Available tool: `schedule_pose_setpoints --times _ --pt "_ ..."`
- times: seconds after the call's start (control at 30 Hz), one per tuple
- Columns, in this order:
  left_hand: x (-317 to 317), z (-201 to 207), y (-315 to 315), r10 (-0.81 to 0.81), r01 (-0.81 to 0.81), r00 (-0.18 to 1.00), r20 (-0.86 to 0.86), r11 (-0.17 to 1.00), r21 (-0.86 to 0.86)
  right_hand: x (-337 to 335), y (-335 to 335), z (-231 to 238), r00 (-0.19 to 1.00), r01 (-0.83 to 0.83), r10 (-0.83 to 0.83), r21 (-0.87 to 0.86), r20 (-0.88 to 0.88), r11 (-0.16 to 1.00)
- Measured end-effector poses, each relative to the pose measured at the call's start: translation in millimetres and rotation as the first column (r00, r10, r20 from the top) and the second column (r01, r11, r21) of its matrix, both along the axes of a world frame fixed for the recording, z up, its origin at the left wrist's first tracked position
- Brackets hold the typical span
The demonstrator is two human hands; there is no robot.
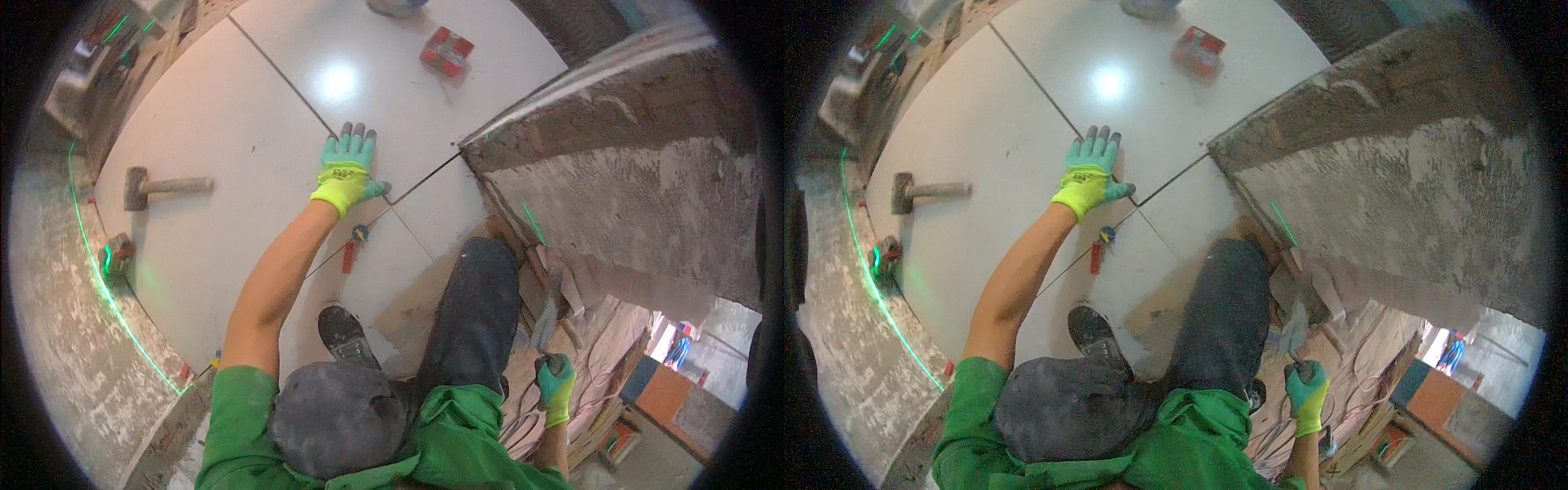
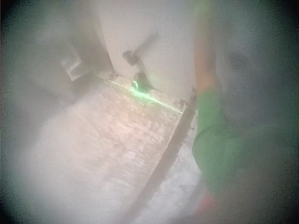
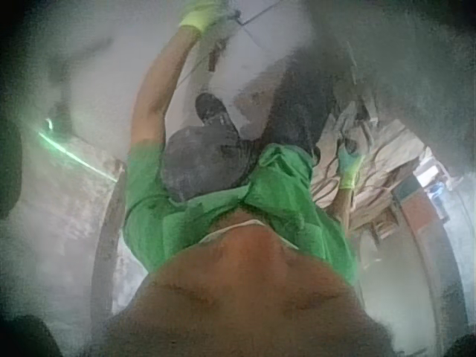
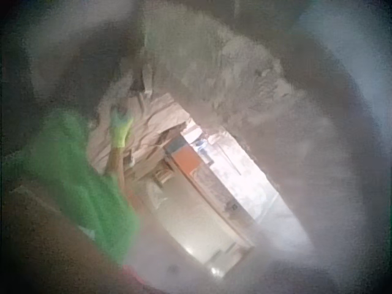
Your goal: The person kneels on the floor and uses a trowel to apply adhesive between floor tiles. They then use a cloth to wipe the tile surface and a power sander to smooth the grout lines. Finally, they place tile spacers between the tiles to maintain consistent gaps.
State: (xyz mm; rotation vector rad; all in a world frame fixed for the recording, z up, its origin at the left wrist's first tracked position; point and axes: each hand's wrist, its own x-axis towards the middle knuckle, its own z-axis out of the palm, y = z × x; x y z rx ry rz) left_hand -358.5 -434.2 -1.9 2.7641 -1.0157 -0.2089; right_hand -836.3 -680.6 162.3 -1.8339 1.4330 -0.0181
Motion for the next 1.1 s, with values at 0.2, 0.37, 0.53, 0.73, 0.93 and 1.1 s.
schedule_pose_setpoints --times 0.2,0.37,0.53,0.73,0.93,1.1 --pt "-2 -21 -80 -0.05 0.06 0.985 -0.167 0.997 0.057 -36 -7 -20 0.976 0.127 -0.136 -0.061 -0.17 0.99" --pt "4 -30 -112 0.027 -0.031 0.992 -0.121 0.999 -0.035 -33 -6 -22 0.958 0.059 -0.051 0.021 -0.282 0.998" --pt "18 -33 -140 0.166 -0.206 0.975 -0.148 0.924 -0.323 -35 1 -36 0.912 -0.127 0.032 -0.206 -0.41 0.97" --pt "43 -32 1 0.334 -0.45 0.893 -0.302 0.66 -0.602 -42 -23 -86 0.907 -0.282 0.191 -0.206 -0.375 0.937" --pt "-46 -14 175 0.553 -0.546 0.83 -0.067 0.781 -0.303 -49 -42 -145 0.91 -0.392 0.336 -0.239 -0.243 0.888" --pt "-156 -22 230 0.618 -0.627 0.779 -0.106 0.762 -0.163 -45 -39 -134 0.815 -0.509 0.41 -0.168 -0.409 0.844"
